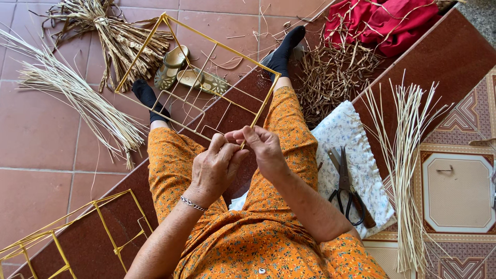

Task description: The person sits on the floor and weaves thin dried plant strips around a yellow metal basket frame. They thread the strips through the frame, trim excess with scissors, and continue wrapping to build up the basket walls.

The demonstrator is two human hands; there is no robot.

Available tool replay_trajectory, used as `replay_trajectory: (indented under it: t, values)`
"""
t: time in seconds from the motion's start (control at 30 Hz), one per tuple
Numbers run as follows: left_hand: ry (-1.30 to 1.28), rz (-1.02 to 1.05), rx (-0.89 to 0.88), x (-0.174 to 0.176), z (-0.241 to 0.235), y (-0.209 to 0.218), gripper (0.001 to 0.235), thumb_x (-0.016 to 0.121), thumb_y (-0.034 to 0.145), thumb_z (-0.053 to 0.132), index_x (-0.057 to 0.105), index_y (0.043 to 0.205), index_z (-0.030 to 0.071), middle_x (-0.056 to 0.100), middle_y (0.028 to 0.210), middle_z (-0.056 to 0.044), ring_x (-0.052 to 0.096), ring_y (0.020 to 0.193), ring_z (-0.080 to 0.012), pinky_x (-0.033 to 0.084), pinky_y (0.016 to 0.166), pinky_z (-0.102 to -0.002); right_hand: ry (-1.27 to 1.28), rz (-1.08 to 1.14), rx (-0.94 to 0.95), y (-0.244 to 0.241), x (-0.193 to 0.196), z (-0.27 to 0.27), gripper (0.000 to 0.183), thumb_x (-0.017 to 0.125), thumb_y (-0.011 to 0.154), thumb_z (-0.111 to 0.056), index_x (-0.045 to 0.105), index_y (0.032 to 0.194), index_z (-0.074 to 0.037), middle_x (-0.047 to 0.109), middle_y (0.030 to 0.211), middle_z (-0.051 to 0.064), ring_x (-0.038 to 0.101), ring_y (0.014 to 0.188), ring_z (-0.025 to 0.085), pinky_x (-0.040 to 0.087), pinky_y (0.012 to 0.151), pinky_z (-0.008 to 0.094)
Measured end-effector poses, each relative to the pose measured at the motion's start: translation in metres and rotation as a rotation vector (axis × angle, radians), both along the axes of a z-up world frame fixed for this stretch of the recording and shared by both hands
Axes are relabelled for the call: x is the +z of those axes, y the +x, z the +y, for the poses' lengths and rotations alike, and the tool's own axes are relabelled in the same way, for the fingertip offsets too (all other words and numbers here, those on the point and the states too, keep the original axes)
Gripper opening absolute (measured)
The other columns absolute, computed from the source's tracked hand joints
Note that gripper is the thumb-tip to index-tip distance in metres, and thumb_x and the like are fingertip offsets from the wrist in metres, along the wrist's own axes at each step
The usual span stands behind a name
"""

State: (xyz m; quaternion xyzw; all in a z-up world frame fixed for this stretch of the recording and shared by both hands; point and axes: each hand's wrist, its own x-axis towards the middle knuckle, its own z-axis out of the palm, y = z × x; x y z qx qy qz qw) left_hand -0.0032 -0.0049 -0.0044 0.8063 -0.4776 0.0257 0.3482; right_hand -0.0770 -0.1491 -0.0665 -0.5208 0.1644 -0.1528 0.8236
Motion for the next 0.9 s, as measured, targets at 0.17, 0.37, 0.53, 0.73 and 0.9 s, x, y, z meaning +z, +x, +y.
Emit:
replay_trajectory:
  t: [0.17,0.37,0.53,0.73,0.9]
  values:
    - [0.036,0.006,-0.007,0.001,-0.003,-0.001,0.022,0.075,0.095,0.03,0.069,0.09,0.009,0.055,0.087,-0.006,0.064,0.058,-0.0203,0.054,0.049,-0.035,0.135,-0.016,-0.088,0.029,-0.001,-0.05,0.036,0.05,0.109,-0.029,0.074,0.101,-0.003,0.078,0.104,0.016,0.076,0.097,0.026,0.063,0.088,0.042]
    - [-0.062,-0.002,-0.05,0.006,0.001,-0.002,0.014,0.072,0.097,0.021,0.069,0.097,0.007,0.055,0.09,-0.006,0.066,0.062,-0.0202,0.054,0.052,-0.034,0.289,-0.079,-0.178,0.053,-0.004,-0.109,0.028,0.056,0.106,-0.025,0.072,0.106,-0.002,0.077,0.103,0.018,0.075,0.096,0.027,0.062,0.089,0.046]
    - [-0.074,0.018,-0.068,0.005,0.0,-0.003,0.013,0.073,0.097,0.02,0.068,0.096,0.008,0.055,0.087,-0.004,0.066,0.061,-0.0199,0.054,0.053,-0.034,0.334,-0.178,-0.153,0.055,-0.019,-0.109,0.025,0.063,0.107,-0.027,0.072,0.103,-0.004,0.077,0.096,0.016,0.076,0.09,0.026,0.062,0.088,0.045]
    - [-0.092,0.006,-0.027,0.005,-0.004,-0.008,0.013,0.074,0.096,0.019,0.068,0.097,0.008,0.055,0.086,-0.006,0.065,0.059,-0.0212,0.053,0.051,-0.035,0.763,-0.23,-0.221,0.067,-0.024,-0.103,0.019,0.077,0.091,-0.025,0.075,0.102,-0.01,0.079,0.1,0.008,0.072,0.08,0.016,0.06,0.083,0.04]
    - [-0.128,0.018,-0.007,0.005,-0.005,-0.011,0.013,0.075,0.096,0.02,0.069,0.097,0.009,0.054,0.085,-0.007,0.064,0.059,-0.0231,0.053,0.052,-0.036,0.84,-0.208,-0.374,0.075,-0.028,-0.096,0.015,0.079,0.089,-0.022,0.074,0.097,-0.01,0.078,0.096,0.009,0.071,0.076,0.016,0.061,0.081,0.038]
